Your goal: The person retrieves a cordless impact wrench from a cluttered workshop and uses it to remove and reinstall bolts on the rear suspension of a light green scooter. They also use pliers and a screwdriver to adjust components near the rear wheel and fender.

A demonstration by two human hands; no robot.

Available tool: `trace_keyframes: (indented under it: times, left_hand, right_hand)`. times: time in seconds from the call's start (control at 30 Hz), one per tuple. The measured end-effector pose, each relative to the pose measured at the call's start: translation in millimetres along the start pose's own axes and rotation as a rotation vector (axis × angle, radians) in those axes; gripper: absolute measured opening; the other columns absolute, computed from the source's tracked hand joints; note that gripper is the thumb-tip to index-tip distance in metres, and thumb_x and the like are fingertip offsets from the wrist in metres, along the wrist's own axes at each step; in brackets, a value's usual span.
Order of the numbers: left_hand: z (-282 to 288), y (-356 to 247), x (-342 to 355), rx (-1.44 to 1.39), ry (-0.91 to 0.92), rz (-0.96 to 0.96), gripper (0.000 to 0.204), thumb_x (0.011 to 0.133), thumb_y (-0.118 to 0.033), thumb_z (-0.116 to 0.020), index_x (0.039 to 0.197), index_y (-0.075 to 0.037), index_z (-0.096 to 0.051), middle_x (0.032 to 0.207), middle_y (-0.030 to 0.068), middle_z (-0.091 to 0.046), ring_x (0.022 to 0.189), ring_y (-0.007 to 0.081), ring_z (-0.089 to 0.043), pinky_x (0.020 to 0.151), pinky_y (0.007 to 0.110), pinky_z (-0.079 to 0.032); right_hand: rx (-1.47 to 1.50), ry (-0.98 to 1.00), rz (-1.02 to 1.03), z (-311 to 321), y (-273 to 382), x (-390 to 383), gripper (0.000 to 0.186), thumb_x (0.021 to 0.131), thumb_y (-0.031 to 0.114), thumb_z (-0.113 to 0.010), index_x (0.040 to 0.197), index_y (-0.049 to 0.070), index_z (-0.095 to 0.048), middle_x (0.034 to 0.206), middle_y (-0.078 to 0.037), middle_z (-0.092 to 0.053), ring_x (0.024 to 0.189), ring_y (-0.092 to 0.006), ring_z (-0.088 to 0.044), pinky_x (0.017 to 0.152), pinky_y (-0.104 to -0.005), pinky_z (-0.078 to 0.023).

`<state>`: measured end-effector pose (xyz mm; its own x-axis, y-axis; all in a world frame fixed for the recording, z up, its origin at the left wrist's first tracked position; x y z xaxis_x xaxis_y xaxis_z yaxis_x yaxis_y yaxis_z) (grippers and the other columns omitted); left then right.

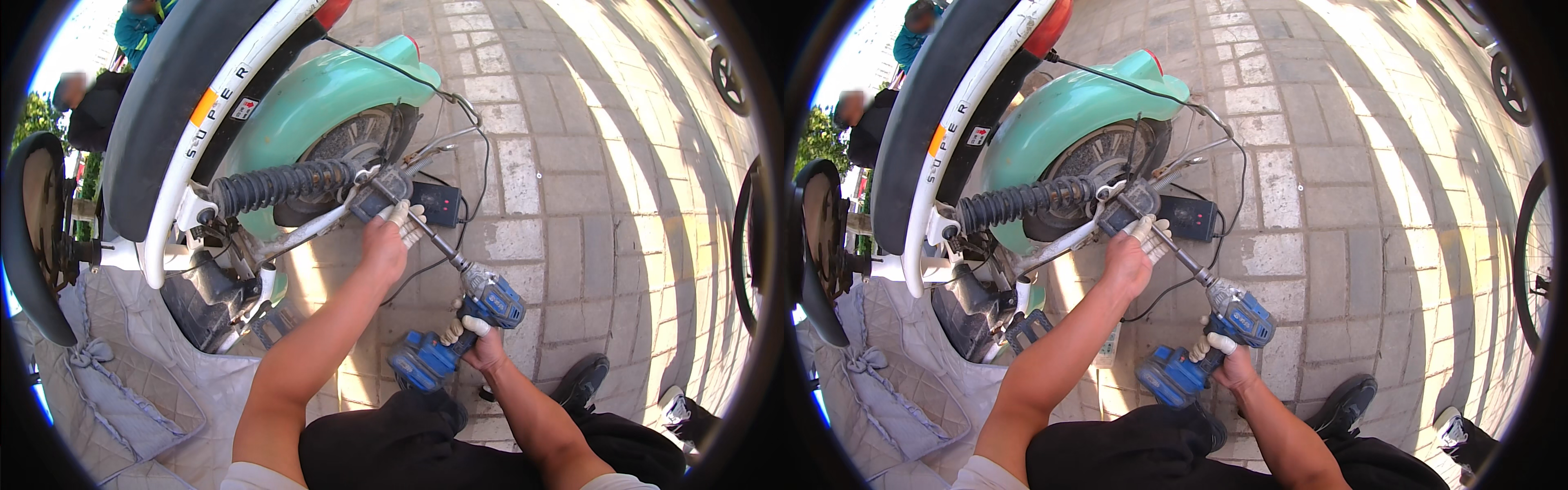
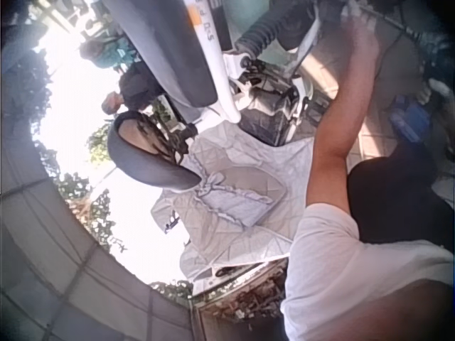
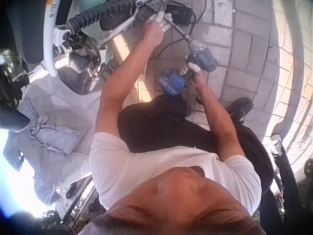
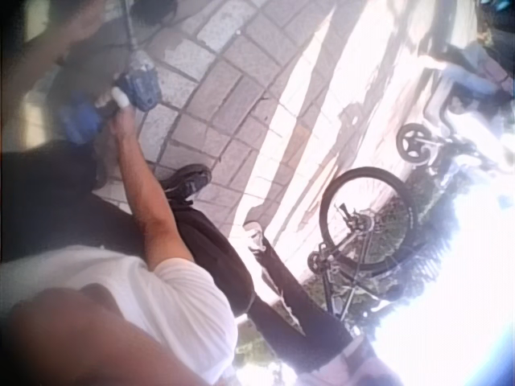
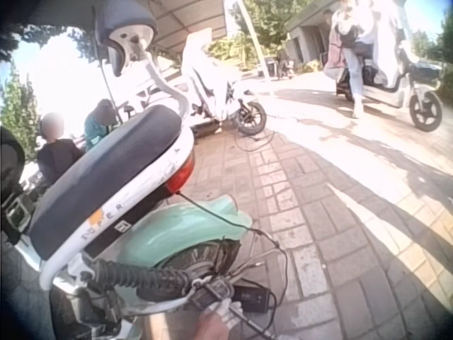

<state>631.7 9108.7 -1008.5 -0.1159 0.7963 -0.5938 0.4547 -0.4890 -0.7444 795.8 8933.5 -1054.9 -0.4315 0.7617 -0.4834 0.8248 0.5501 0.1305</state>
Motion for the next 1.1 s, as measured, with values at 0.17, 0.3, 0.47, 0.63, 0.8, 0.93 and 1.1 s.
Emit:
trace_keyframes:
  times: [0.17,0.3,0.47,0.63,0.8,0.93,1.1]
  left_hand:
    - [-1.6,4.3,1.5,0.009,-0.018,0.024,0.018,0.101,-0.019,-0.056,0.113,-0.006,-0.06,0.107,0.0114,-0.069,0.094,0.0212,-0.066,0.083,0.037,-0.056]
    - [-4.6,1.4,-1.2,0.038,-0.022,0.018,0.018,0.101,-0.018,-0.055,0.114,-0.006,-0.059,0.11,0.0124,-0.068,0.096,0.0215,-0.066,0.085,0.037,-0.055]
    - [-22.3,-2.5,-19.6,0.2,0.146,0.045,0.031,0.102,-0.016,-0.053,0.129,-0.001,-0.05,0.122,0.0163,-0.063,0.105,0.0225,-0.063,0.093,0.038,-0.052]
    - [-44.2,-9.7,-28.7,0.413,0.287,0.065,0.043,0.101,-0.015,-0.054,0.138,0.004,-0.044,0.128,0.0186,-0.059,0.108,0.0224,-0.062,0.096,0.035,-0.05]
    - [-43.8,-21.9,-21.6,0.458,0.257,-0.015,0.041,0.099,-0.016,-0.057,0.134,0.004,-0.048,0.124,0.0166,-0.062,0.106,0.0206,-0.062,0.094,0.034,-0.051]
    - [-48.0,-19.5,-27.8,0.463,0.266,0.002,0.037,0.1,-0.016,-0.057,0.132,0.003,-0.051,0.12,0.0149,-0.063,0.103,0.019,-0.063,0.09,0.032,-0.053]
    - [-44.4,-21.2,-49.7,0.514,0.28,0.023,0.035,0.101,-0.017,-0.055,0.13,0.002,-0.053,0.117,0.0138,-0.064,0.101,0.0178,-0.063,0.089,0.031,-0.053]
  right_hand:
    - [-0.084,0.004,0.026,10.1,5.5,0.5,0.038,0.081,0.017,-0.071,0.113,0.008,-0.053,0.069,-0.008,-0.055,0.067,-0.0229,-0.055,0.071,-0.041,-0.047]
    - [-0.074,0.022,0.023,10.4,9.6,1.0,0.038,0.081,0.017,-0.07,0.115,0.008,-0.054,0.07,-0.008,-0.056,0.066,-0.0231,-0.056,0.071,-0.0412,-0.048]
    - [0.003,0.082,-0.001,34.4,37.7,-7.3,0.038,0.084,0.018,-0.068,0.118,0.007,-0.055,0.071,-0.009,-0.057,0.067,-0.0238,-0.057,0.07,-0.0418,-0.048]
    - [-0.081,0.021,0.094,87.4,126.2,-25.2,0.039,0.085,0.024,-0.069,0.117,0.008,-0.055,0.069,-0.007,-0.057,0.061,-0.0217,-0.055,0.063,-0.0392,-0.047]
    - [-0.213,-0.373,0.251,119.6,190.9,-46.2,0.035,0.089,0.034,-0.069,0.109,0.008,-0.057,0.074,-0.004,-0.059,0.061,-0.0189,-0.056,0.057,-0.0363,-0.048]
    - [-0.693,-0.901,0.309,124.2,226.7,-69.1,0.029,0.089,0.032,-0.07,0.096,0.006,-0.06,0.073,-0.002,-0.056,0.061,-0.0145,-0.052,0.055,-0.0335,-0.044]
    - [-1.448,-0.94,0.493,26.8,278.3,-80.9,0.047,0.09,0.029,-0.068,0.114,-0.011,-0.063,0.096,-0.017,-0.068,0.083,-0.0221,-0.065,0.073,-0.0334,-0.051]
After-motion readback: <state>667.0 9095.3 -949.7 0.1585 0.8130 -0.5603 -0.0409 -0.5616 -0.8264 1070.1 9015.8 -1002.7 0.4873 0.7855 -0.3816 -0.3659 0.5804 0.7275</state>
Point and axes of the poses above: each hand's wrist, its own x-axis towards the middle knuckle, its own z-axis out of the back of the hand, y = z × x, the point moved 3 cm from there along x, towards the middle knuckle
